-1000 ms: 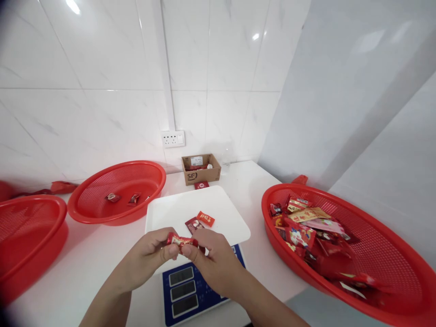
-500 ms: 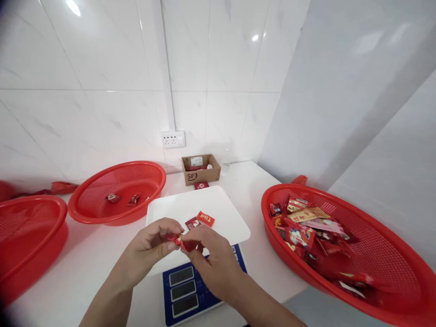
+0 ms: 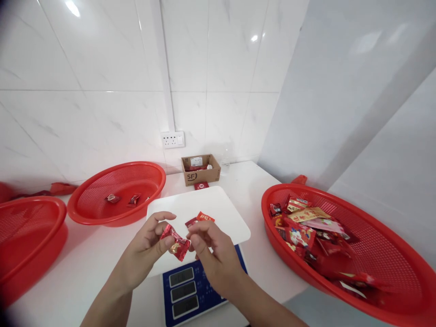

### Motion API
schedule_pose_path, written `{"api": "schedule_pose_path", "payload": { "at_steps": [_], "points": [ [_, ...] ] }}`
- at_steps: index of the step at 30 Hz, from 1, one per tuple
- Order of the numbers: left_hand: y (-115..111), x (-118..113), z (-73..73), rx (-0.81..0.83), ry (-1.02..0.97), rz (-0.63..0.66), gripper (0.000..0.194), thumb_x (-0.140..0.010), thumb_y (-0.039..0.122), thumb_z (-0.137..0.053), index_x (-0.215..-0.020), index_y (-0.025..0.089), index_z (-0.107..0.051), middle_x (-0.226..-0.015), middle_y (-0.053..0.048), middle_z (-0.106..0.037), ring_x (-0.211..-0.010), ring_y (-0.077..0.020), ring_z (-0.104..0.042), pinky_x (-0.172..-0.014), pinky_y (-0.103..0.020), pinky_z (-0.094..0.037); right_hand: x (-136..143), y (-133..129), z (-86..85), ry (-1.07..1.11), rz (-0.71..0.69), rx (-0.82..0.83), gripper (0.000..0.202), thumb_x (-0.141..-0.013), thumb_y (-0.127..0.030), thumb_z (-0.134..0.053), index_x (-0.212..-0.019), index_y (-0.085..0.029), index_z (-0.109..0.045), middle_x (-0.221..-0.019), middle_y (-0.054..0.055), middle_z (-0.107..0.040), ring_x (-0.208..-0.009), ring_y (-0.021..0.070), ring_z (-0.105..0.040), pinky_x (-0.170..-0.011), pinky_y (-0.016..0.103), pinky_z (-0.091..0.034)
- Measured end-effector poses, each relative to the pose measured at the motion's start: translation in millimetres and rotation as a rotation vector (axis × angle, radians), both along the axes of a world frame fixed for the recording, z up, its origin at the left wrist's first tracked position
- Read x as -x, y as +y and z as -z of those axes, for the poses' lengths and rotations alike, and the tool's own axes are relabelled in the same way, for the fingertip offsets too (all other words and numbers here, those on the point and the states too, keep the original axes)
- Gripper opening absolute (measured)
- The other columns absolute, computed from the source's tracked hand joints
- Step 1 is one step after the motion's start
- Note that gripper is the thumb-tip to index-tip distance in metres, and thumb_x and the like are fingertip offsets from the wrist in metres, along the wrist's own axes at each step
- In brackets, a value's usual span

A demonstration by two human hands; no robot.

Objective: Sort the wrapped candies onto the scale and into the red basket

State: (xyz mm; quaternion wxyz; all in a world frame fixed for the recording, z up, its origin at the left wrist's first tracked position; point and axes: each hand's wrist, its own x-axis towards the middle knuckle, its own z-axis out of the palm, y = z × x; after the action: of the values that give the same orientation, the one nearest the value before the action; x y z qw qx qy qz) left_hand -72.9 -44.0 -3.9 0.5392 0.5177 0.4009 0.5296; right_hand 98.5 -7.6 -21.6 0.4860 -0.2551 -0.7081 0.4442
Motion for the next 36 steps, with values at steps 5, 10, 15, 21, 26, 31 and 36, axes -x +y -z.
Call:
{"api": "schedule_pose_path", "payload": {
  "at_steps": [5, 10, 15, 21, 26, 31, 36],
  "points": [
    [0.4, 0.3, 3.0, -0.045, 0.094, -0.021, 0.034, -0.083, 0.035, -0.062, -0.113, 0.027, -0.047, -0.071, 0.007, -0.048, -0.068, -0.0098, -0.049, -0.068, -0.024, -0.041, 0.6, 2.1, -6.1, -0.169, -0.122, 0.228, 0.034, -0.087, -0.05, -0.051, -0.075, -0.019, -0.057, -0.064, -0.001, -0.056, -0.052, 0.0097, -0.046, -0.048, 0.021, -0.038],
    [1.5, 2.4, 4.4, -0.074, 0.169, -0.076, 0.026, -0.088, 0.035, -0.053, -0.111, 0.024, -0.047, -0.072, 0.005, -0.05, -0.069, -0.0121, -0.051, -0.067, -0.026, -0.042, 3.8, 1.5, -6.0, -0.217, -0.043, 0.198, 0.033, -0.087, -0.048, -0.05, -0.071, -0.019, -0.055, -0.065, 0.0, -0.058, -0.058, 0.0121, -0.048, -0.055, 0.024, -0.037],
    [9.9, 5.8, 12.0, -0.095, 0.476, -0.239, 0.019, -0.089, 0.03, -0.046, -0.106, 0.023, -0.05, -0.068, 0.005, -0.05, -0.067, -0.0138, -0.052, -0.064, -0.027, -0.041, 9.2, 7.3, 8.6, -0.471, 0.065, 0.049, 0.032, -0.091, -0.039, -0.043, -0.068, -0.02, -0.053, -0.061, -0.002, -0.053, -0.055, 0.0118, -0.044, -0.052, 0.024, -0.032],
    [24.9, 9.3, 29.9, -0.164, 0.931, -0.371, 0.019, -0.089, 0.025, -0.041, -0.101, 0.023, -0.055, -0.09, -0.003, -0.062, -0.085, -0.0203, -0.059, -0.071, -0.033, -0.046, 21.1, 15.5, 29.4, -0.742, 0.245, -0.187, 0.026, -0.092, -0.031, -0.044, -0.07, -0.02, -0.053, -0.071, 0.001, -0.06, -0.066, 0.0162, -0.054, -0.058, 0.026, -0.037],
    [23.6, 7.9, 30.7, -0.258, 1.012, -0.247, 0.019, -0.088, 0.025, -0.048, -0.098, 0.024, -0.063, -0.1, -0.005, -0.059, -0.098, -0.0231, -0.054, -0.083, -0.038, -0.046, 11.3, 27.9, 26.0, -0.742, 0.3, -0.256, 0.015, -0.09, -0.025, -0.049, -0.087, -0.022, -0.063, -0.092, 0.003, -0.066, -0.09, 0.0198, -0.057, -0.076, 0.03, -0.045],
    [20.1, 4.3, 25.8, -0.266, 1.091, -0.069, 0.018, -0.085, 0.02, -0.052, -0.091, 0.025, -0.068, -0.098, -0.006, -0.059, -0.095, -0.0231, -0.054, -0.081, -0.037, -0.047, -1.6, 48.1, 25.2, -0.908, 0.297, -0.316, 0.025, -0.088, -0.018, -0.049, -0.107, -0.02, -0.065, -0.11, 0.008, -0.064, -0.103, 0.0237, -0.054, -0.09, 0.038, -0.044],
    [20.3, 6.4, 21.5, -0.244, 1.171, -0.066, 0.03, -0.088, 0.015, -0.039, -0.079, 0.021, -0.067, -0.091, -0.008, -0.062, -0.092, -0.024, -0.056, -0.078, -0.037, -0.047, -15.6, 38.9, 15.1, -0.859, 0.127, -0.229, 0.029, -0.088, -0.019, -0.05, -0.112, -0.021, -0.065, -0.12, 0.008, -0.061, -0.11, 0.0237, -0.054, -0.096, 0.041, -0.043]
  ]
}}
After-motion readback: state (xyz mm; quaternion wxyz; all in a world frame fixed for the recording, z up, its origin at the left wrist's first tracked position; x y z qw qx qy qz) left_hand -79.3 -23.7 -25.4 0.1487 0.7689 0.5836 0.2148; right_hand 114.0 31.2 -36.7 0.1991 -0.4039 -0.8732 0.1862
